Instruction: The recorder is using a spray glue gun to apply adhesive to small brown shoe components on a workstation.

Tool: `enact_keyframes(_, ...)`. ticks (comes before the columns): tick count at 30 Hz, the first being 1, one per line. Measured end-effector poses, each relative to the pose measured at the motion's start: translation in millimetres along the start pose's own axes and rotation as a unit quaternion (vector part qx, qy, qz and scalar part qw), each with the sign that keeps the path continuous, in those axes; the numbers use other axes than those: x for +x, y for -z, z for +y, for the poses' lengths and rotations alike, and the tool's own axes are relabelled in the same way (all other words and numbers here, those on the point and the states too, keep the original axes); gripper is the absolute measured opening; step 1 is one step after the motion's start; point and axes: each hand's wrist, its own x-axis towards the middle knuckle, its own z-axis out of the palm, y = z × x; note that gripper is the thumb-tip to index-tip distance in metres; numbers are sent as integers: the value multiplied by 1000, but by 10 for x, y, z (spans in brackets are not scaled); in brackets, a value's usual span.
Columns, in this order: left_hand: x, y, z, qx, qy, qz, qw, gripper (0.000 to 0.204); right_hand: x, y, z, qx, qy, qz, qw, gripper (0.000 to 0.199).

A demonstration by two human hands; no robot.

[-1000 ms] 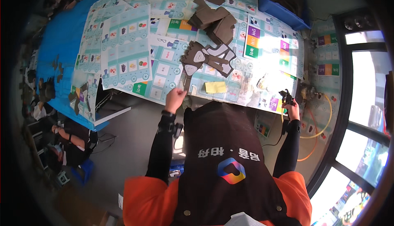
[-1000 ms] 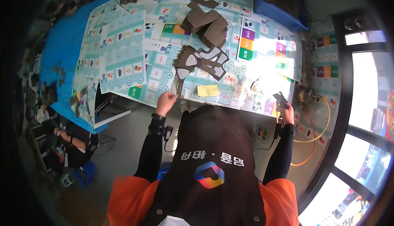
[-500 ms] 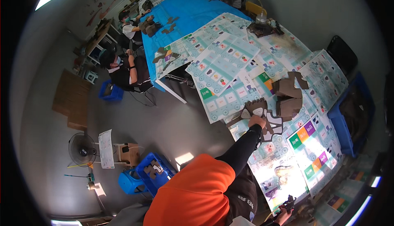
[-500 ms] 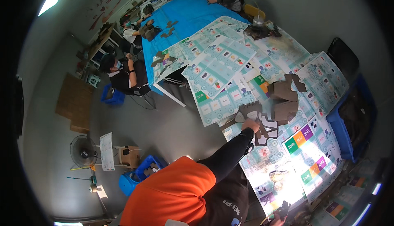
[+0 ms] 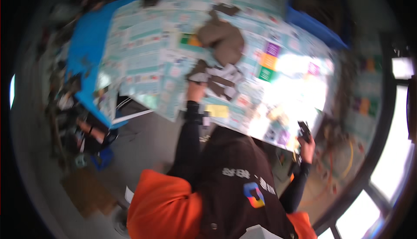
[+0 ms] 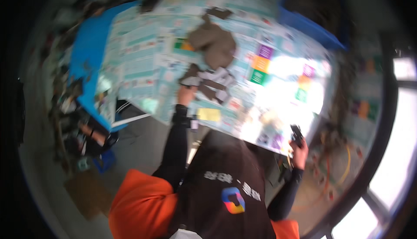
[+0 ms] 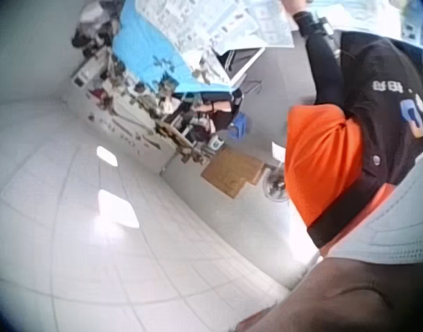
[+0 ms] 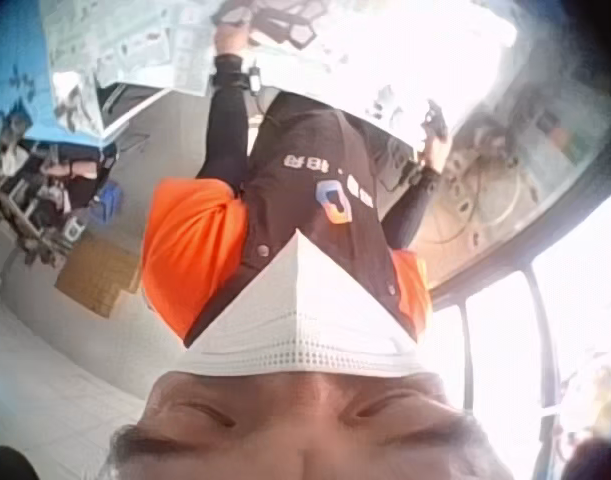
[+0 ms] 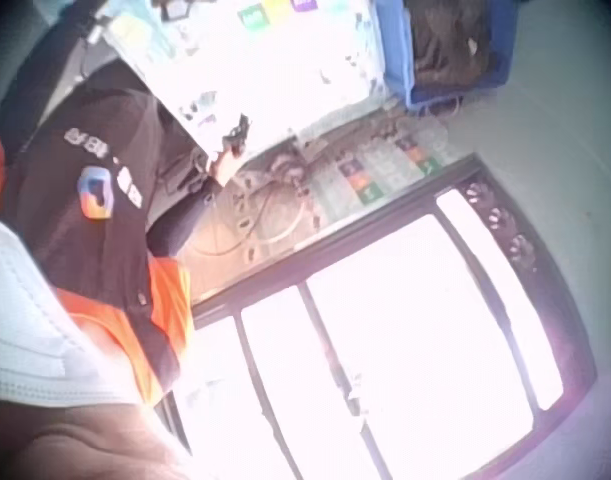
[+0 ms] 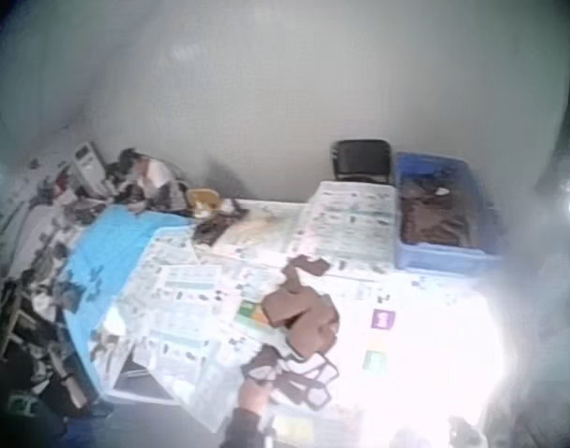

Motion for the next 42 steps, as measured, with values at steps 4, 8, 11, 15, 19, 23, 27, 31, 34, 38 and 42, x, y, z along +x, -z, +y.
enact_keyframes(4,-336,102,256,-215,33,-172,961,23,127,48,184,106,4,-1,994,40)
enact_keyframes(8,-792,-85,646,-282,21,-289,915,23,190,-25,288,95,30,-30,995,42)
enact_keyframes(11,-990,-504,848,-373,-75,-324,866,23,164,-146,289,98,-12,-4,995,43)
enact_keyframes(15,-1136,-890,1056,-295,-202,-179,917,29,-63,-174,112,53,-4,-77,996,19)
enact_keyframes(19,-1129,-1431,802,-236,-150,-185,942,28,-269,-255,34,28,73,-31,996,27)
enact_keyframes(23,-1100,-1872,182,-71,-117,-178,975,31,-273,-369,29,26,61,-63,996,30)
enact_keyframes(27,-1293,-1615,-177,107,-209,-62,970,34,-200,-495,55,40,77,-22,996,20)
enact_keyframes(31,-1213,-882,-620,-18,-176,145,973,30,9,-369,127,-29,17,-40,999,25)
enact_keyframes(34,-1155,-653,-728,212,-122,122,962,49,157,-418,183,52,43,-61,996,37)
enact_keyframes(38,-1168,-752,-708,115,-56,40,991,48,104,-528,22,104,53,-104,988,37)
enact_keyframes(42,-1130,-895,-715,61,-40,87,994,34,18,-566,-136,84,22,-90,992,35)
